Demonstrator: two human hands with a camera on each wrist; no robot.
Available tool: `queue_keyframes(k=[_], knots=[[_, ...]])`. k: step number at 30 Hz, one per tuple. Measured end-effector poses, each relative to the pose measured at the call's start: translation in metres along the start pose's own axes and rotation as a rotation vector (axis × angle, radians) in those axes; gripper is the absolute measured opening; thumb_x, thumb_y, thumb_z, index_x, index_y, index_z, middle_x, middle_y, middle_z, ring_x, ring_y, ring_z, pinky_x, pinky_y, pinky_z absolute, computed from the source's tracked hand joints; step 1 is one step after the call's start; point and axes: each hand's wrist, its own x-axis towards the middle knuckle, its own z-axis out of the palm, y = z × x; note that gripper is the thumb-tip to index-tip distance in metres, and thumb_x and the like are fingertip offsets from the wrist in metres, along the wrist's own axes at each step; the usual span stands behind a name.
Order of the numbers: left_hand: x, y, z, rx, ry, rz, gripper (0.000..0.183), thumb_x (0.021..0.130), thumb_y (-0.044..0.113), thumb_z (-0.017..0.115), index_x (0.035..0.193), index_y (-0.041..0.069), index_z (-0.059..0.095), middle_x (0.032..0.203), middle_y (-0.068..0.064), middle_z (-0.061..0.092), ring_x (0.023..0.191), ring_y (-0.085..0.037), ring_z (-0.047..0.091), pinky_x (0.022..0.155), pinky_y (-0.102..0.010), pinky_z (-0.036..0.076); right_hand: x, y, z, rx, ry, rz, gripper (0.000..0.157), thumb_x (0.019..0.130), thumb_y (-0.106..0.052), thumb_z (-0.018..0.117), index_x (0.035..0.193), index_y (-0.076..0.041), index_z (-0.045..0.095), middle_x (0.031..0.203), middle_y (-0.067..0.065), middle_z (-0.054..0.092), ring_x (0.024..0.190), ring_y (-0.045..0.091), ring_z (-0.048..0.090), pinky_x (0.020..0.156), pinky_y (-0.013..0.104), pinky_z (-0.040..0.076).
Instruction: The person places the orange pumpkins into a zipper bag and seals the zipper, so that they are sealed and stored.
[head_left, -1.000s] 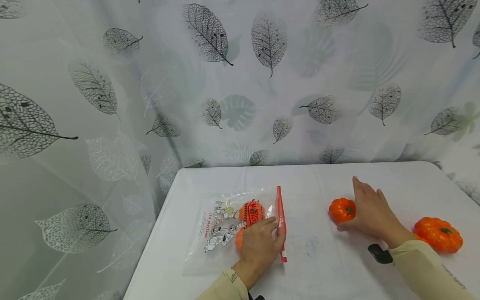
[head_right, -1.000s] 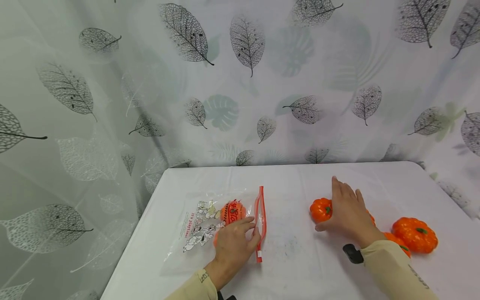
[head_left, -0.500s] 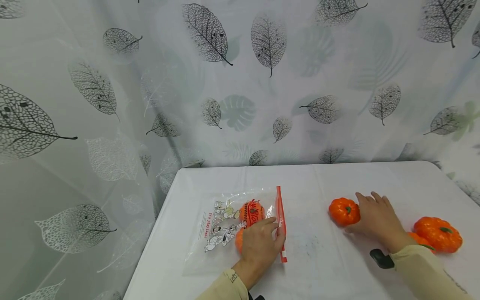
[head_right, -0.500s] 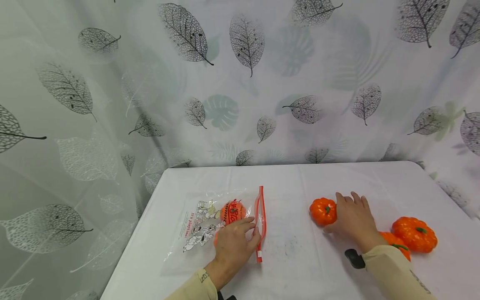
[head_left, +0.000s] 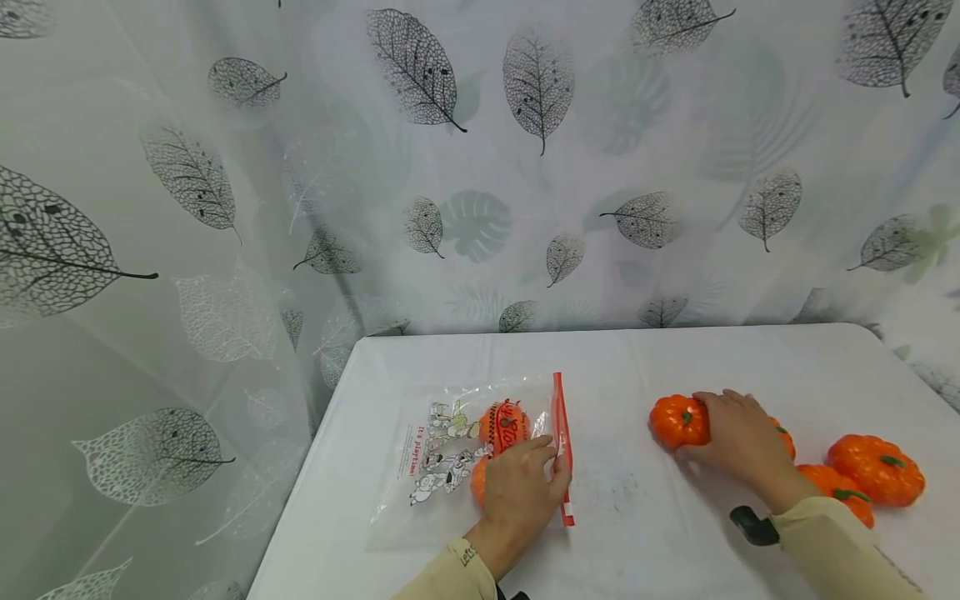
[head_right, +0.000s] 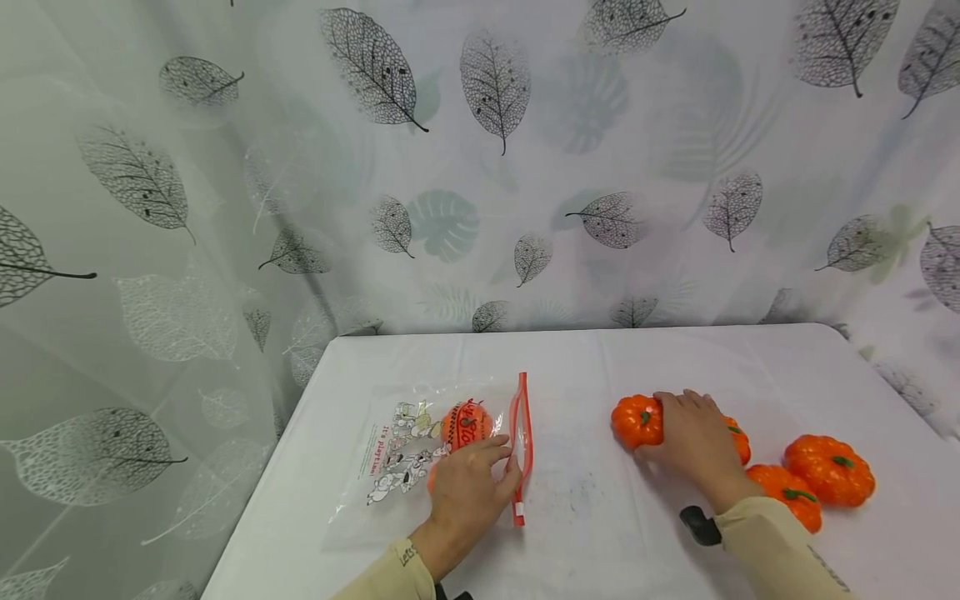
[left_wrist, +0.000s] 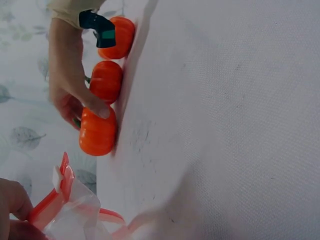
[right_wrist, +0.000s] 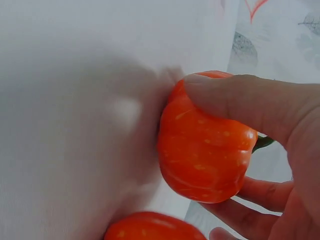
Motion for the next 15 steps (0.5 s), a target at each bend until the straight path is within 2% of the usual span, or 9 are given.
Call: queue_keyframes(k=[6, 15], knots=[[-0.001, 0.000, 0.001, 0.016, 0.029, 0.014, 0.009, 0.080, 0.019, 0.080, 0.087, 0.014, 0.083, 0.099, 0.002, 0.077, 0.085, -0.011, 0.074, 0.063, -0.023, 0.056, 0.000, -0.014, 0.002, 0.059, 0.037, -0.036, 0.086, 0.070, -0.042, 0.088, 0.128, 0.012, 0.054, 0.119, 0.033, 0.061, 0.107, 0.051, 0.052, 0.096, 0.066, 0.040], [-0.001, -0.001, 0.003, 0.023, 0.013, 0.013, 0.013, 0.080, 0.020, 0.081, 0.091, 0.013, 0.083, 0.098, 0.002, 0.077, 0.085, -0.012, 0.074, 0.065, -0.024, 0.057, 0.001, -0.052, 0.013, 0.210, 0.006, -0.055, 0.086, 0.074, -0.035, 0.089, 0.139, 0.005, 0.049, 0.133, 0.028, 0.056, 0.116, 0.046, 0.057, 0.094, 0.064, 0.047]])
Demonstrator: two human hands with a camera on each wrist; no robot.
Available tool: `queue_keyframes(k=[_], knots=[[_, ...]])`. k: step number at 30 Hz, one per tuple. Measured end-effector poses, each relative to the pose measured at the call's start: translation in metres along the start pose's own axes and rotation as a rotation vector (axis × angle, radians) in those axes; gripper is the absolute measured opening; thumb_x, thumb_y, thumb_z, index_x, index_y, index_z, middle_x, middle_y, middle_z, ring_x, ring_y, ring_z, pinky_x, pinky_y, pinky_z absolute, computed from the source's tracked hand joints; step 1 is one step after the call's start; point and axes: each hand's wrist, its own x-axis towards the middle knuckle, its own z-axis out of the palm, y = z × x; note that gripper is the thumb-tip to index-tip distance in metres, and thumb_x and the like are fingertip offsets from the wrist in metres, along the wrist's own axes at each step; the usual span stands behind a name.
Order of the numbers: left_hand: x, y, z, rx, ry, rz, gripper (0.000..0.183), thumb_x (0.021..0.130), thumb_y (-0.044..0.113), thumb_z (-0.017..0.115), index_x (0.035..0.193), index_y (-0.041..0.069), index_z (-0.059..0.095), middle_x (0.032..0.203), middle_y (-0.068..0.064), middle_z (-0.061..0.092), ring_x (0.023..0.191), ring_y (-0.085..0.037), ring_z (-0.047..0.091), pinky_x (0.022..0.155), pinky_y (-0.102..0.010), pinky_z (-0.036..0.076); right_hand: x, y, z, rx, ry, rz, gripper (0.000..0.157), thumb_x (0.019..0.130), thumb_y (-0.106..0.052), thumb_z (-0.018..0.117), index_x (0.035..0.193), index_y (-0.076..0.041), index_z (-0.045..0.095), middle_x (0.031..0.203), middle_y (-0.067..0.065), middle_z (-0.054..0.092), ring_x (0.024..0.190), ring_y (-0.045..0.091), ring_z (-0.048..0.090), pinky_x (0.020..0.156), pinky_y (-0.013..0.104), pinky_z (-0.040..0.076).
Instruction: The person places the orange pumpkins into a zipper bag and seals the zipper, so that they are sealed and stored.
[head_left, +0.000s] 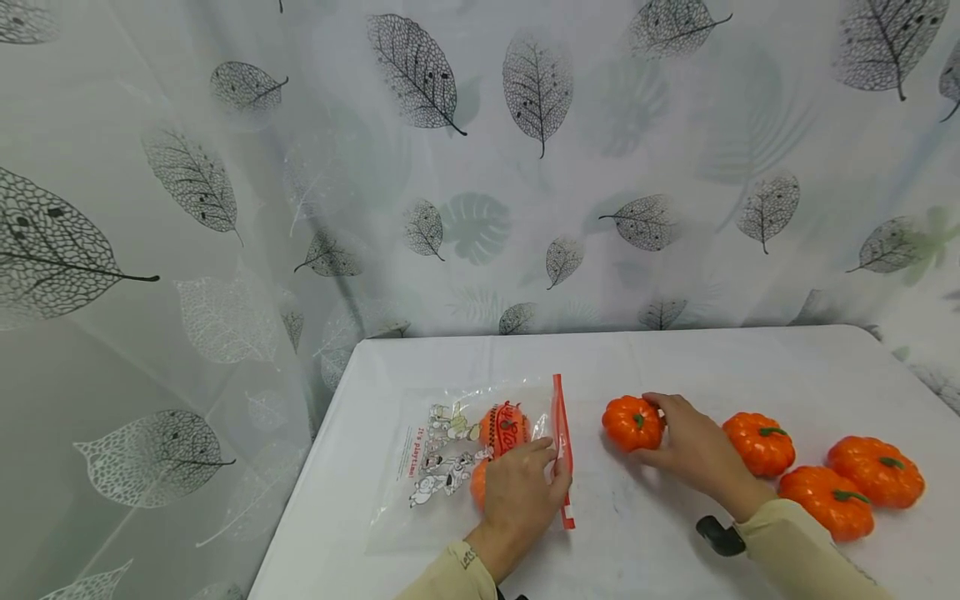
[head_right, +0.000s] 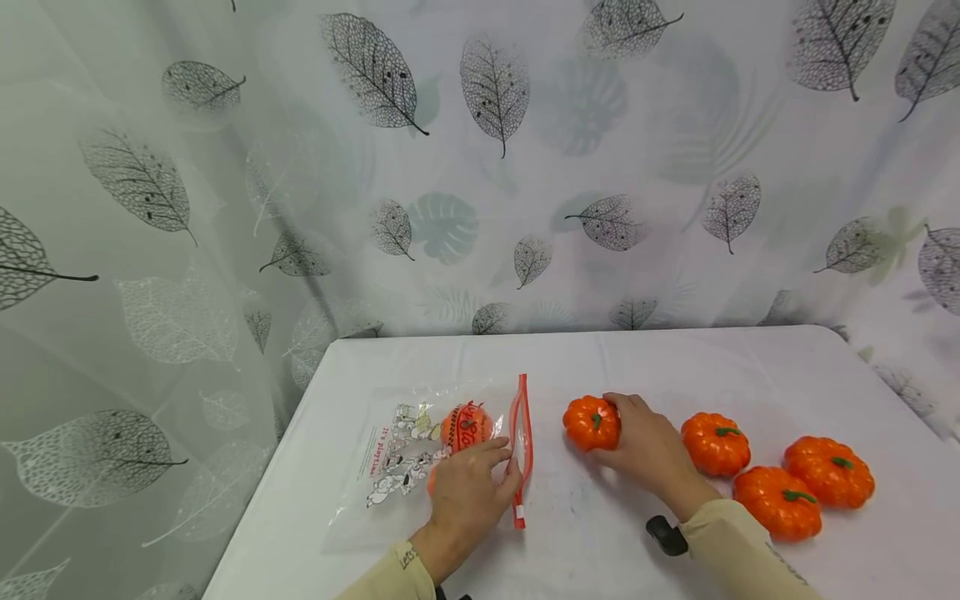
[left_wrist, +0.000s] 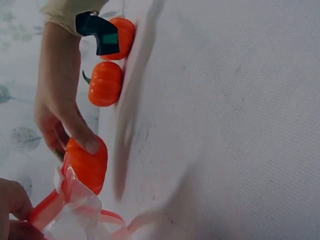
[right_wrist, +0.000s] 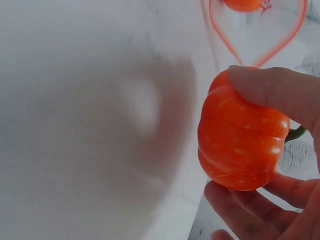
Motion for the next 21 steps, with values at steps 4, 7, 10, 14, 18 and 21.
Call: queue_keyframes(k=[4, 7, 10, 14, 18, 21], knots=[[0.000, -0.001, 0.000, 0.001, 0.011, 0.006, 0.012, 0.080, 0.019, 0.081, 0.090, 0.012, 0.083, 0.098, 0.001, 0.077, 0.084, -0.012, 0.074, 0.064, -0.024, 0.057, 0.004, -0.015, 0.013, 0.036, -0.009, -0.021, 0.087, 0.073, -0.032, 0.090, 0.141, 0.002, 0.048, 0.134, 0.024, 0.056, 0.117, 0.041, 0.058, 0.095, 0.062, 0.048], [0.000, -0.001, 0.001, 0.005, 0.035, 0.021, 0.011, 0.079, 0.019, 0.081, 0.088, 0.013, 0.083, 0.097, 0.001, 0.077, 0.083, -0.012, 0.074, 0.063, -0.025, 0.057, 0.007, -0.026, 0.022, 0.064, -0.007, -0.046, 0.086, 0.072, -0.030, 0.091, 0.141, 0.001, 0.050, 0.134, 0.020, 0.057, 0.116, 0.038, 0.059, 0.095, 0.060, 0.049], [0.000, -0.002, 0.001, 0.005, 0.049, 0.030, 0.012, 0.078, 0.018, 0.081, 0.088, 0.013, 0.083, 0.096, 0.001, 0.077, 0.081, -0.012, 0.074, 0.062, -0.025, 0.057, 0.010, -0.037, 0.031, 0.075, -0.011, -0.060, 0.084, 0.071, -0.030, 0.091, 0.140, 0.000, 0.051, 0.132, 0.017, 0.059, 0.115, 0.036, 0.060, 0.095, 0.059, 0.050], [-0.001, -0.002, 0.001, -0.006, 0.047, 0.027, 0.015, 0.078, 0.019, 0.081, 0.091, 0.012, 0.083, 0.097, 0.001, 0.077, 0.082, -0.012, 0.074, 0.065, -0.024, 0.058, 0.015, -0.050, 0.041, 0.067, -0.017, -0.072, 0.085, 0.071, -0.032, 0.091, 0.140, -0.001, 0.052, 0.130, 0.016, 0.060, 0.116, 0.035, 0.060, 0.095, 0.058, 0.051], [-0.001, -0.004, 0.002, -0.017, 0.059, 0.033, 0.014, 0.077, 0.017, 0.081, 0.090, 0.012, 0.083, 0.098, 0.000, 0.077, 0.083, -0.012, 0.074, 0.067, -0.024, 0.058, 0.020, -0.058, 0.050, 0.070, -0.019, -0.079, 0.085, 0.072, -0.031, 0.090, 0.141, 0.000, 0.051, 0.132, 0.017, 0.059, 0.117, 0.036, 0.060, 0.096, 0.056, 0.051], [-0.001, -0.004, 0.002, -0.027, 0.059, 0.035, 0.013, 0.078, 0.018, 0.080, 0.089, 0.012, 0.083, 0.098, 0.000, 0.077, 0.084, -0.012, 0.074, 0.067, -0.024, 0.058, 0.023, -0.061, 0.056, 0.085, -0.025, -0.082, 0.086, 0.073, -0.031, 0.089, 0.143, 0.000, 0.050, 0.134, 0.017, 0.059, 0.118, 0.035, 0.059, 0.097, 0.055, 0.051]])
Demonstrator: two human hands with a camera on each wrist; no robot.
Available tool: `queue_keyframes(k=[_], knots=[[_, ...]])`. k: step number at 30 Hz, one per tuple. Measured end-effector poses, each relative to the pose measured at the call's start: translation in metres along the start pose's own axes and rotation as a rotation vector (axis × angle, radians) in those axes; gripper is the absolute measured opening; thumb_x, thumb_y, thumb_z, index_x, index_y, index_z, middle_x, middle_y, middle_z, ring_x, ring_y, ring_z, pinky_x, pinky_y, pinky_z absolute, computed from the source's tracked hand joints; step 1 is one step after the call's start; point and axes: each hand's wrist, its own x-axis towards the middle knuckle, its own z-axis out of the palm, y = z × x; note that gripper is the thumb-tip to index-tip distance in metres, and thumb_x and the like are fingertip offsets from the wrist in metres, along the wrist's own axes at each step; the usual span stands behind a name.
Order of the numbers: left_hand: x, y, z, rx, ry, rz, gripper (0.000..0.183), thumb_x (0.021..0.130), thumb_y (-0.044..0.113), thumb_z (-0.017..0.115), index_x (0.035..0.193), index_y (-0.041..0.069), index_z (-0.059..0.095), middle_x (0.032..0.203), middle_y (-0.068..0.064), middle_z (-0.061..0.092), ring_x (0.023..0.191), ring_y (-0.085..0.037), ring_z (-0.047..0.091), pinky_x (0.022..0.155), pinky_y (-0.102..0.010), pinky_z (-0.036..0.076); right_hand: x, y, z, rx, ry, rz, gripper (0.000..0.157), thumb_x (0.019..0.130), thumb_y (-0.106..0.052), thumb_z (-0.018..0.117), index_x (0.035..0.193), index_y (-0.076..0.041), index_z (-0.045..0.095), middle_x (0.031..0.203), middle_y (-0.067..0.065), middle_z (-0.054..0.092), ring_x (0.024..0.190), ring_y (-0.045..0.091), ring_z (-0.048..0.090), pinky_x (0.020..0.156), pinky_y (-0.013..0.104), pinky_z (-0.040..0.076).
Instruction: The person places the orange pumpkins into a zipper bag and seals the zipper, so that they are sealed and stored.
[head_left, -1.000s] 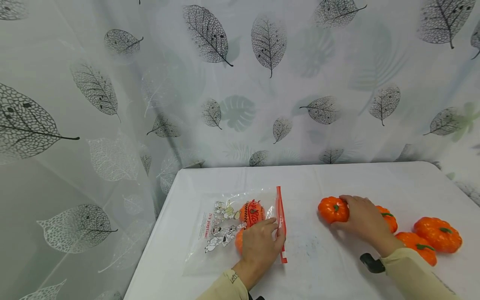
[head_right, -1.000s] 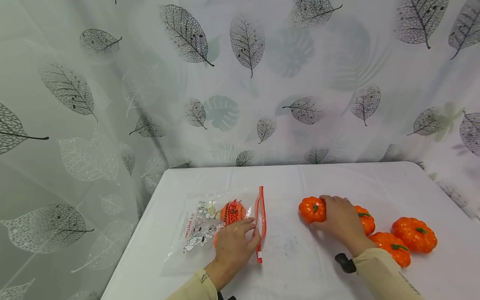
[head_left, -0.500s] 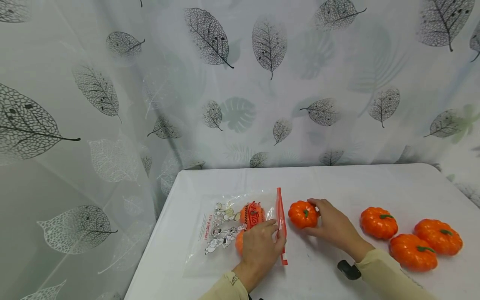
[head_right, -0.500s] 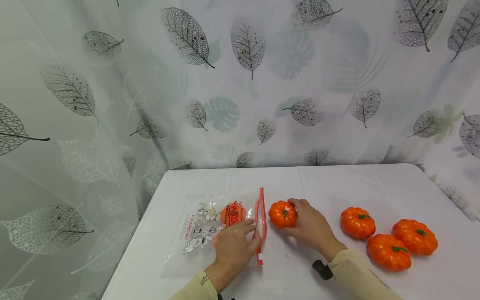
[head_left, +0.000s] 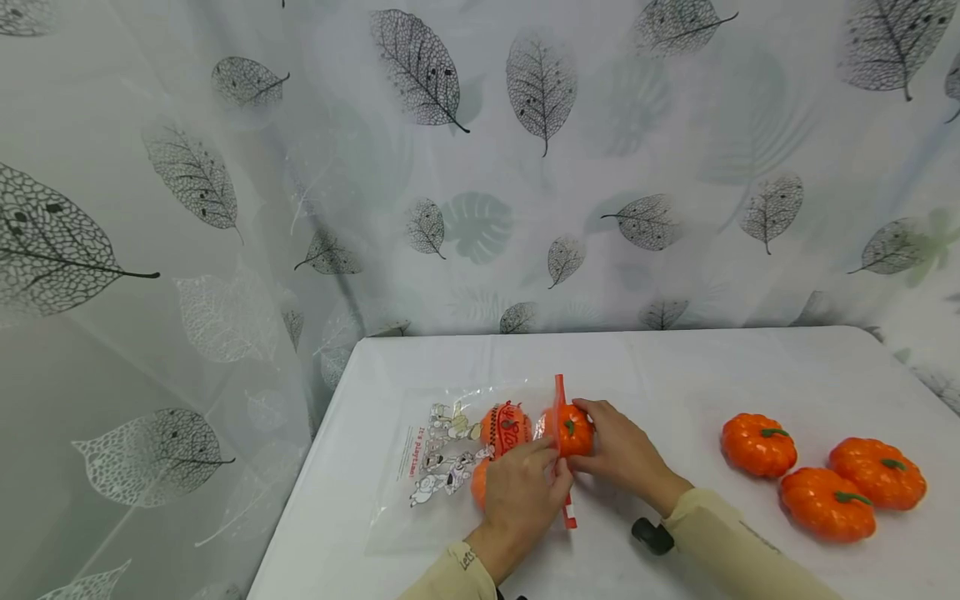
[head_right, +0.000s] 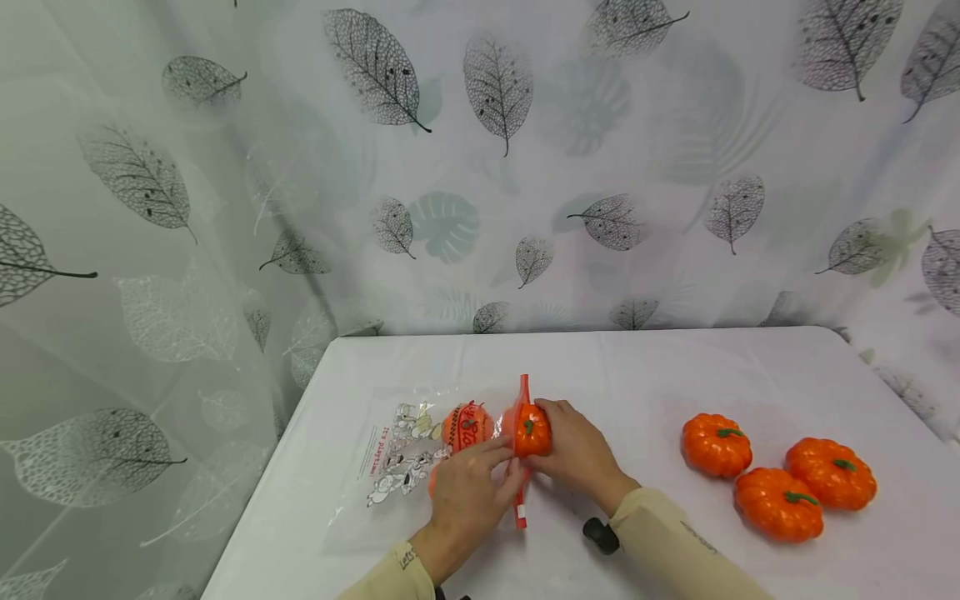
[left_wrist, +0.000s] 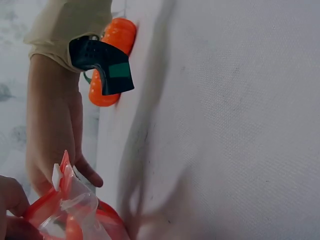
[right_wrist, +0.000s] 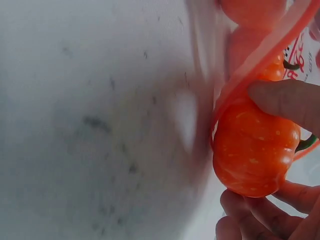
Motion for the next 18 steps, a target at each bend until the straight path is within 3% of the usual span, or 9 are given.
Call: queue_keyframes(k=[11, 18], knots=[[0.001, 0.000, -0.003, -0.022, 0.006, 0.019, 0.013, 0.078, 0.018, 0.081, 0.088, 0.011, 0.083, 0.097, 0.000, 0.077, 0.083, -0.011, 0.074, 0.068, -0.021, 0.058, 0.007, -0.006, 0.013, 0.090, 0.003, 0.020, 0.086, 0.076, -0.020, 0.088, 0.147, 0.003, 0.046, 0.138, 0.019, 0.057, 0.115, 0.034, 0.060, 0.097, 0.052, 0.051], [0.000, -0.001, -0.002, -0.019, 0.005, 0.014, 0.013, 0.078, 0.018, 0.081, 0.089, 0.011, 0.083, 0.098, 0.000, 0.077, 0.086, -0.012, 0.074, 0.069, -0.024, 0.058, 0.003, -0.006, 0.009, 0.208, -0.044, 0.080, 0.090, 0.077, -0.019, 0.088, 0.151, -0.003, 0.041, 0.143, 0.018, 0.052, 0.116, 0.036, 0.061, 0.090, 0.047, 0.056]])
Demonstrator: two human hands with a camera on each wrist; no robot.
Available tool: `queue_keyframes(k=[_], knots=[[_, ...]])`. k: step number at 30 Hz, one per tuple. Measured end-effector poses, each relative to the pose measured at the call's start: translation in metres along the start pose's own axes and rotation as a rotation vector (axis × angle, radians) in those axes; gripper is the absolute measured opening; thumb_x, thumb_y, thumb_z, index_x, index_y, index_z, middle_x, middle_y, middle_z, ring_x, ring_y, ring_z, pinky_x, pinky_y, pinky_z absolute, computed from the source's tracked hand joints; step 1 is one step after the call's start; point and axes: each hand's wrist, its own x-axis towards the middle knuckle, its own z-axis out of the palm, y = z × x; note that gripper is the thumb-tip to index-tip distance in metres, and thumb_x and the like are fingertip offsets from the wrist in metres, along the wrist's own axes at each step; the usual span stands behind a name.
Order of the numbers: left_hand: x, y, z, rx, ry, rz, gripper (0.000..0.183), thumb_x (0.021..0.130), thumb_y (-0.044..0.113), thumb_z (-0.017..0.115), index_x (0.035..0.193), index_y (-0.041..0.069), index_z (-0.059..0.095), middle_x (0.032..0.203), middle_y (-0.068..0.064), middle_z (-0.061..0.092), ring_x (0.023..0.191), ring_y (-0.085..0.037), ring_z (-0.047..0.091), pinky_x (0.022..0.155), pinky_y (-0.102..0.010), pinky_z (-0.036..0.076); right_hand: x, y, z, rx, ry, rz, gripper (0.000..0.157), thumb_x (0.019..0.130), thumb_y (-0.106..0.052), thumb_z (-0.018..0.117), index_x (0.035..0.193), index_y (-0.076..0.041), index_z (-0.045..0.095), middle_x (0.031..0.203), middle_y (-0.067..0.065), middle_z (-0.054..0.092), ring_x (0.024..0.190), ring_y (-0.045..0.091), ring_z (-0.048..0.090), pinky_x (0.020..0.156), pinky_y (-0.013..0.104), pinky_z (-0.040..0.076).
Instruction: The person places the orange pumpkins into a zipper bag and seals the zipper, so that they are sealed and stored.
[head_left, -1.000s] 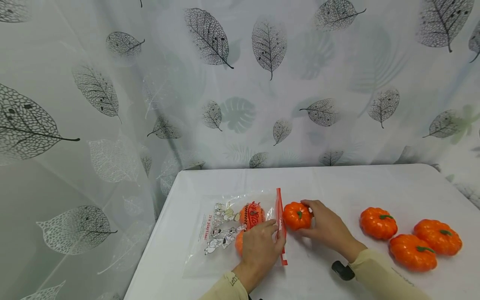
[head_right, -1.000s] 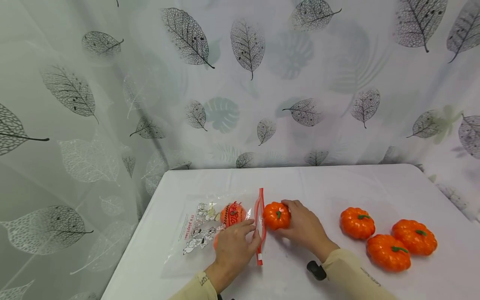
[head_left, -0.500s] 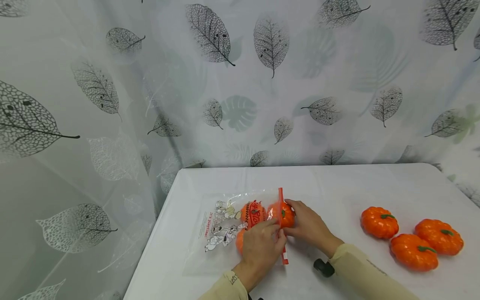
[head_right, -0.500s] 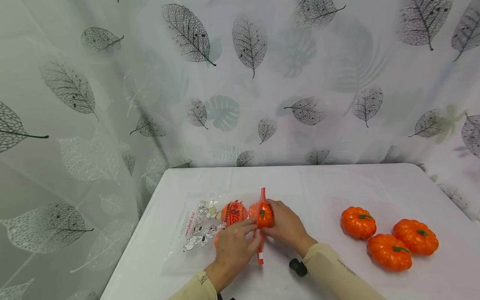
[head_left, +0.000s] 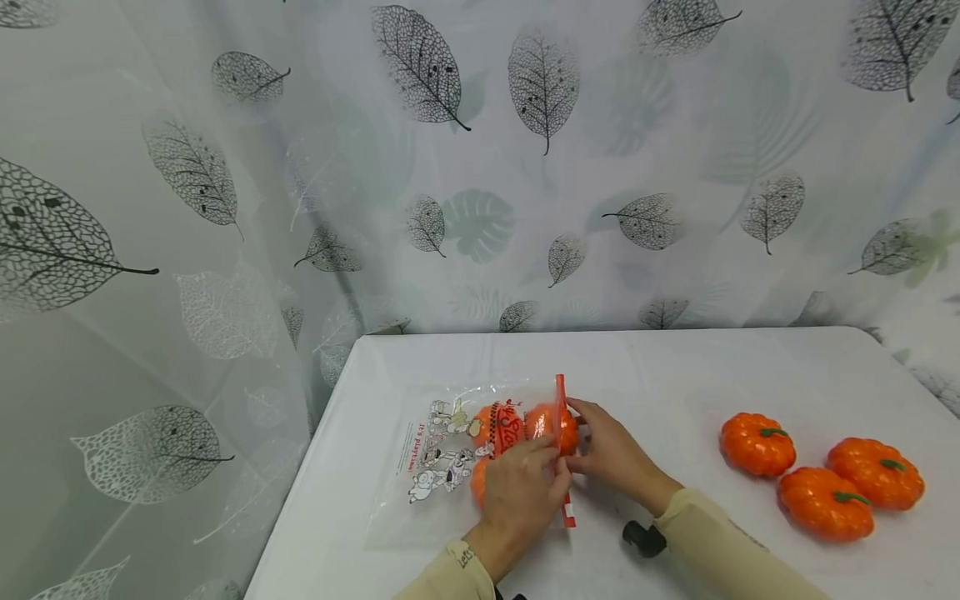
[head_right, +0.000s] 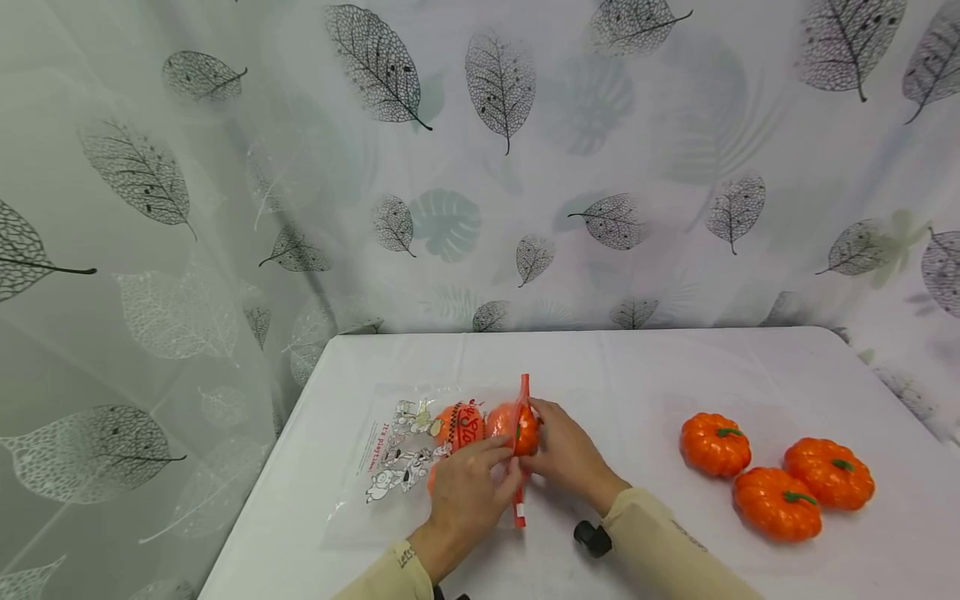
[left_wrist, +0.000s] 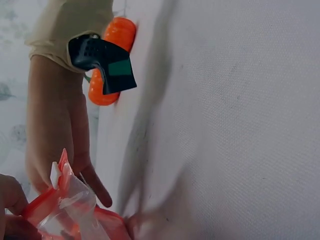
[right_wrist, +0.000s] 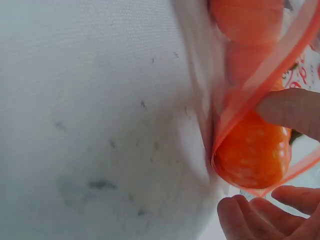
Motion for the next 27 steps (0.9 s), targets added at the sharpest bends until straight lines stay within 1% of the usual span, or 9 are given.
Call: queue_keyframes(k=[3, 6, 10, 13, 19, 22, 27], knots=[[0.000, 0.000, 0.001, 0.013, 0.004, 0.000, 0.012, 0.078, 0.018, 0.081, 0.088, 0.012, 0.083, 0.098, 0.000, 0.077, 0.085, -0.012, 0.074, 0.068, -0.024, 0.058, -0.005, 0.001, -0.007, 0.078, -0.010, 0.038, 0.088, 0.081, -0.024, 0.086, 0.152, -0.003, 0.039, 0.146, 0.022, 0.049, 0.119, 0.040, 0.061, 0.089, 0.047, 0.057], [0.000, -0.001, 0.002, 0.031, 0.014, 0.004, 0.011, 0.077, 0.018, 0.081, 0.087, 0.013, 0.083, 0.097, 0.002, 0.077, 0.083, -0.011, 0.074, 0.066, -0.023, 0.058, -0.009, 0.003, -0.013, 0.140, 0.009, 0.075, 0.080, 0.086, -0.028, 0.081, 0.152, -0.003, 0.041, 0.146, 0.022, 0.050, 0.120, 0.039, 0.061, 0.086, 0.046, 0.058], [0.001, -0.002, 0.002, 0.046, 0.024, 0.009, 0.011, 0.076, 0.016, 0.081, 0.086, 0.014, 0.083, 0.096, 0.003, 0.077, 0.082, -0.009, 0.073, 0.065, -0.023, 0.057, -0.012, 0.004, -0.019, 0.163, 0.051, 0.097, 0.066, 0.090, -0.026, 0.076, 0.146, -0.002, 0.050, 0.140, 0.019, 0.055, 0.114, 0.034, 0.065, 0.081, 0.041, 0.060], [0.002, -0.001, 0.001, 0.055, 0.021, 0.008, 0.011, 0.076, 0.016, 0.080, 0.086, 0.014, 0.083, 0.096, 0.003, 0.077, 0.082, -0.009, 0.073, 0.064, -0.023, 0.057, -0.014, 0.004, -0.020, 0.191, 0.047, 0.132, 0.059, 0.091, -0.022, 0.076, 0.141, -0.002, 0.055, 0.135, 0.018, 0.058, 0.105, 0.029, 0.068, 0.076, 0.037, 0.060], [0.002, -0.001, 0.002, 0.062, 0.013, 0.005, 0.010, 0.077, 0.018, 0.081, 0.086, 0.015, 0.083, 0.097, 0.002, 0.077, 0.082, -0.010, 0.073, 0.064, -0.023, 0.057, -0.015, 0.001, -0.015, 0.346, -0.023, 0.235, 0.055, 0.091, -0.019, 0.075, 0.139, 0.001, 0.056, 0.129, 0.017, 0.061, 0.093, 0.024, 0.072, 0.072, 0.037, 0.061], [0.001, -0.001, 0.002, 0.052, 0.012, 0.005, 0.011, 0.077, 0.018, 0.081, 0.086, 0.015, 0.083, 0.097, 0.002, 0.077, 0.081, -0.010, 0.073, 0.064, -0.022, 0.057, -0.015, -0.002, -0.012, 0.399, -0.031, 0.241, 0.056, 0.090, -0.019, 0.075, 0.138, 0.003, 0.056, 0.129, 0.019, 0.062, 0.093, 0.026, 0.072, 0.072, 0.038, 0.061], [0.000, 0.000, 0.002, 0.035, 0.013, 0.011, 0.012, 0.077, 0.019, 0.082, 0.087, 0.013, 0.083, 0.096, 0.001, 0.077, 0.081, -0.010, 0.073, 0.065, -0.021, 0.057, -0.014, -0.006, -0.008, 0.453, -0.019, 0.255, 0.054, 0.092, -0.019, 0.073, 0.138, 0.002, 0.056, 0.134, 0.021, 0.060, 0.096, 0.026, 0.072, 0.075, 0.040, 0.061]])
